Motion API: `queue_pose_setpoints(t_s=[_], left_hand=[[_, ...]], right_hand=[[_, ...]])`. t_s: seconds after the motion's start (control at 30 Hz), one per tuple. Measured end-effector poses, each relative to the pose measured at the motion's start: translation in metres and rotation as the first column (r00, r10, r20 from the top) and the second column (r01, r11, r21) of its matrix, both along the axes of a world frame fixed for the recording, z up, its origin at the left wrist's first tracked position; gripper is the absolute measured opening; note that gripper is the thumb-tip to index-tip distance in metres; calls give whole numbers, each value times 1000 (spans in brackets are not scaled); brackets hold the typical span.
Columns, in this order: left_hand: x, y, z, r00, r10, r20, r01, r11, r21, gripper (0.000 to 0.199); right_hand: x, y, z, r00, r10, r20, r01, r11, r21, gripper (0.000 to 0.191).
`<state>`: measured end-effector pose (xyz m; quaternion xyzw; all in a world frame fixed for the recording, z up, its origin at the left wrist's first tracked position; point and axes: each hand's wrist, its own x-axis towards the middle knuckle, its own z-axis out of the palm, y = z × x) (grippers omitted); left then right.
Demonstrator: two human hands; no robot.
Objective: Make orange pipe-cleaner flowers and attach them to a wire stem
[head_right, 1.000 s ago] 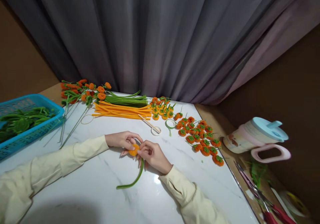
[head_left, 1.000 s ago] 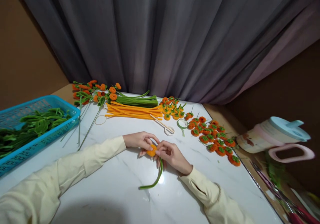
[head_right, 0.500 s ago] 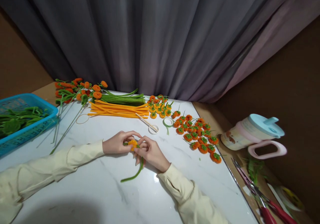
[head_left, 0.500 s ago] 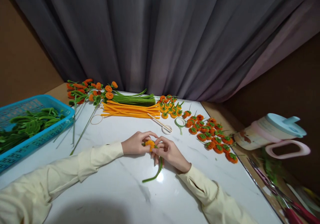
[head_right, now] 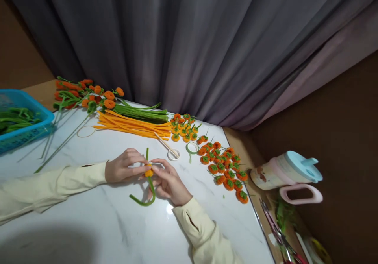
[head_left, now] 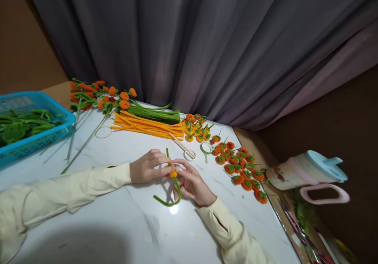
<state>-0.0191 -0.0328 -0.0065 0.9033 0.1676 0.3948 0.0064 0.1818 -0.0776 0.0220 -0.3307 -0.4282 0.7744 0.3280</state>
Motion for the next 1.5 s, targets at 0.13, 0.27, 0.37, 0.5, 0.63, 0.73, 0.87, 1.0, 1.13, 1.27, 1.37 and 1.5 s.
queue_pose_setpoints(t_s=[0.13,0.27,0.37,0.5,0.63,0.73,0.87,1.0,1.13,1.27,1.37,1.5], left_hand=[[5,-1,1,1000,-1,16,2,993,-119,19],[9,2,13,994,60,87,-4,848,-530,19],[12,2,21,989,-15,147,133,523,-842,26],[16,-1,25,932,-115,343,343,-17,-939,40],[18,-2,26,919,-121,376,349,-196,-916,40],[18,1,27,944,-139,298,273,-174,-946,39],[15,8,29,948,-226,223,187,-172,-967,44],[9,14,32,899,-418,132,92,-115,-989,48],[6,19,26,867,-443,228,141,-221,-965,51],[5,23,16,887,-286,363,255,-351,-901,52],[5,23,17,928,-196,317,245,-321,-915,45],[7,20,22,947,-202,250,211,-195,-958,43]], right_hand=[[0,0,-4,1000,-16,-16,16,999,37,40],[-4,-2,-6,976,-219,16,215,969,121,39],[-9,-6,-7,926,-371,69,348,911,219,40],[-16,-12,-10,878,-453,154,375,851,368,36],[-17,-19,-14,813,-525,252,310,757,575,24],[-14,-23,-13,759,-587,282,250,662,706,17],[-8,-22,-8,654,-734,184,269,453,850,9],[-6,-18,-4,608,-781,142,109,260,960,13],[-7,-15,-8,670,-690,275,-81,301,950,10],[-6,-14,-17,643,-709,290,-84,311,947,15],[-6,-13,-20,620,-720,311,-74,341,937,14],[-6,-12,-20,616,-689,383,-104,411,906,13]])
